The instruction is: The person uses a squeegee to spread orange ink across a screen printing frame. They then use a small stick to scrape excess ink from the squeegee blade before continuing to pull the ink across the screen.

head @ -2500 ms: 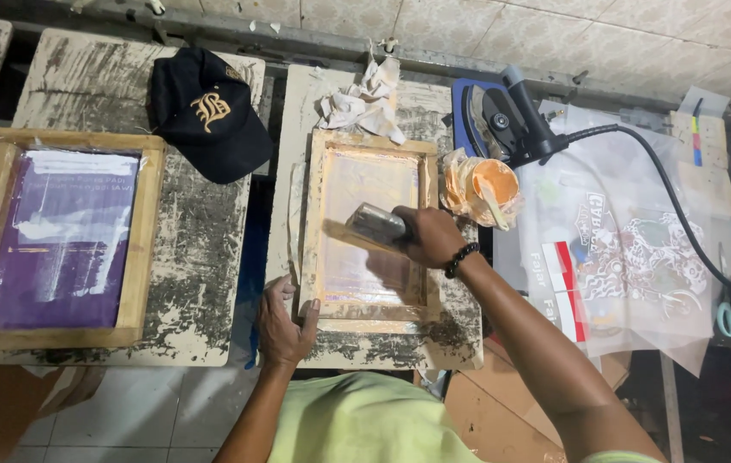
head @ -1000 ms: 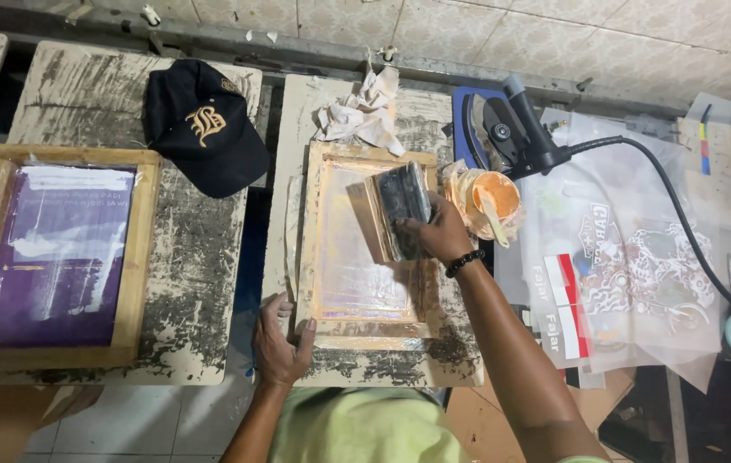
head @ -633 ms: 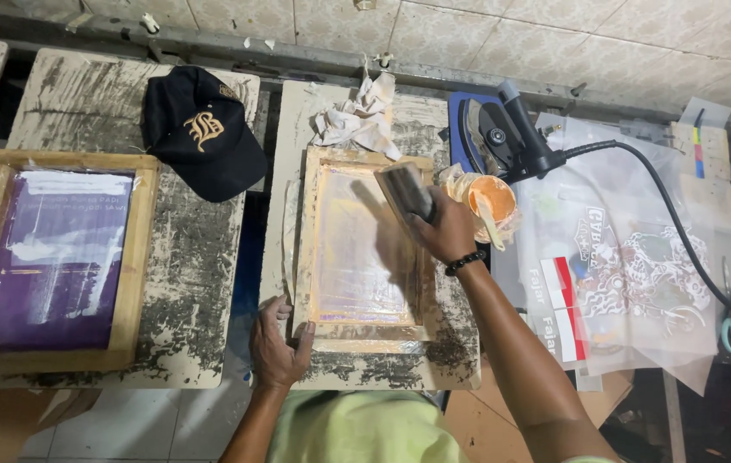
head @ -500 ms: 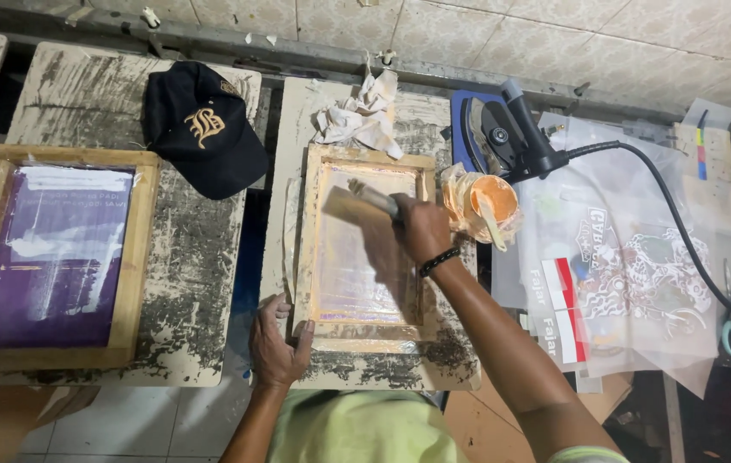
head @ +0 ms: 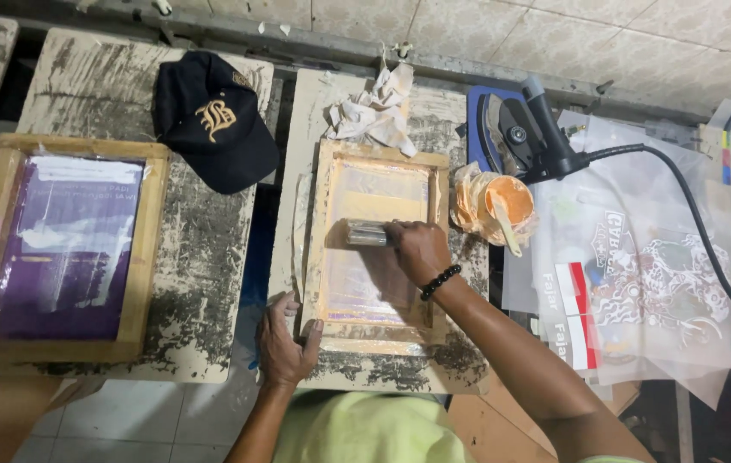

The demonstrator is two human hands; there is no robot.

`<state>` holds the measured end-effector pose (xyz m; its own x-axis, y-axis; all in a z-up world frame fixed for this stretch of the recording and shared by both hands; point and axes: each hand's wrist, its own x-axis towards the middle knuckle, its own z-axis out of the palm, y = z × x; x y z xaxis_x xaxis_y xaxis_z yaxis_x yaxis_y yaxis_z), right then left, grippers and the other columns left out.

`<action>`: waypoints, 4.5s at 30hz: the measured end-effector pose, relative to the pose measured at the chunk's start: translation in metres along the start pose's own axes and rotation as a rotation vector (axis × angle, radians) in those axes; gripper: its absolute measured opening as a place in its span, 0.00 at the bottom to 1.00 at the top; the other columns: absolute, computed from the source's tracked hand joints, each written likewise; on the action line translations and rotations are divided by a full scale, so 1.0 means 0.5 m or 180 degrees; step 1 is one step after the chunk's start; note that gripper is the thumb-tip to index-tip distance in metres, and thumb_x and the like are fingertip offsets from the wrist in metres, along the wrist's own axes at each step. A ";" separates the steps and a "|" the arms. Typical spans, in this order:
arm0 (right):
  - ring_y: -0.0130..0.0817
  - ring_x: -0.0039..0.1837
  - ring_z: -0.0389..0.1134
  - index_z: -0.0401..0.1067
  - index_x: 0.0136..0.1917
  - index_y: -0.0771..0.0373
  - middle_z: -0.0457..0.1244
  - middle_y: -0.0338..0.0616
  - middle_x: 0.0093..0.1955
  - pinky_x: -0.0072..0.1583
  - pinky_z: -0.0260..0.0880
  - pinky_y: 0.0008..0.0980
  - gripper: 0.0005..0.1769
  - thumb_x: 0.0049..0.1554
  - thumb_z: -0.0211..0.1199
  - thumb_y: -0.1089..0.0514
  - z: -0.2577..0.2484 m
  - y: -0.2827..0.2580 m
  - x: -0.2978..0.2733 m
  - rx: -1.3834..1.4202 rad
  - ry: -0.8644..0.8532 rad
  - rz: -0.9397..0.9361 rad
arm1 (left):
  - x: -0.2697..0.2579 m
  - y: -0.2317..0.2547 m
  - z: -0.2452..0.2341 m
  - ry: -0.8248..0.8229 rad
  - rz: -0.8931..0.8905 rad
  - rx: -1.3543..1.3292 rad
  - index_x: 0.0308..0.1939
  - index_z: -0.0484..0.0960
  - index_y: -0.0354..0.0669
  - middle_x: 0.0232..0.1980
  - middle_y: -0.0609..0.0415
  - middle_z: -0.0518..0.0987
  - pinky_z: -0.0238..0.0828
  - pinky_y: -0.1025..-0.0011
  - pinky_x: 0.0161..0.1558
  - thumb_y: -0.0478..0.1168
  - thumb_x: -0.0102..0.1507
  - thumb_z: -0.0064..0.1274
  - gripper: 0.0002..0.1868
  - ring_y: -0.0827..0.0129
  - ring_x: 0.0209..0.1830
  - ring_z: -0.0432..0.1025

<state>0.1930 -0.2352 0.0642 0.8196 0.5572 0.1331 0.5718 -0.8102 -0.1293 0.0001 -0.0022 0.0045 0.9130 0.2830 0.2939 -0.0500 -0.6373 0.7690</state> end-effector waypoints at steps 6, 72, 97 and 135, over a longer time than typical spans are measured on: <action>0.33 0.27 0.62 0.76 0.46 0.56 0.60 0.37 0.24 0.33 0.73 0.33 0.12 0.62 0.57 0.72 0.042 0.105 0.123 -0.0271 -0.0194 0.0395 | 0.000 -0.006 0.005 0.0051 0.0062 -0.0057 0.65 0.68 0.36 0.50 0.47 0.76 0.69 0.58 0.48 0.58 0.65 0.47 0.34 0.56 0.48 0.72; 0.32 0.28 0.59 0.75 0.41 0.60 0.59 0.39 0.24 0.31 0.68 0.27 0.13 0.56 0.57 0.76 0.036 0.109 0.145 0.0000 0.0003 0.0557 | -0.003 -0.009 0.001 -0.0009 -0.0165 0.0005 0.64 0.71 0.41 0.49 0.48 0.77 0.69 0.54 0.47 0.55 0.60 0.54 0.33 0.53 0.47 0.72; 0.43 0.37 0.67 0.74 0.48 0.60 0.67 0.53 0.34 0.43 0.72 0.36 0.13 0.65 0.50 0.56 0.065 -0.007 0.013 0.0387 -0.0213 0.0576 | -0.004 -0.010 0.000 0.0010 -0.0251 0.0008 0.64 0.71 0.41 0.47 0.50 0.76 0.69 0.55 0.46 0.58 0.60 0.52 0.34 0.55 0.46 0.73; 0.47 0.64 0.66 0.64 0.69 0.56 0.66 0.50 0.64 0.68 0.64 0.51 0.33 0.53 0.73 0.53 0.085 -0.039 -0.039 -0.0397 -0.0837 0.0464 | -0.002 -0.006 0.001 0.0041 -0.0288 -0.0073 0.66 0.71 0.41 0.48 0.51 0.78 0.71 0.56 0.47 0.57 0.60 0.53 0.35 0.56 0.46 0.75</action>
<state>0.1672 -0.2225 0.0226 0.8830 0.4484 -0.1385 0.4522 -0.8919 -0.0048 -0.0006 -0.0010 0.0017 0.9090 0.3479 0.2297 0.0232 -0.5922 0.8054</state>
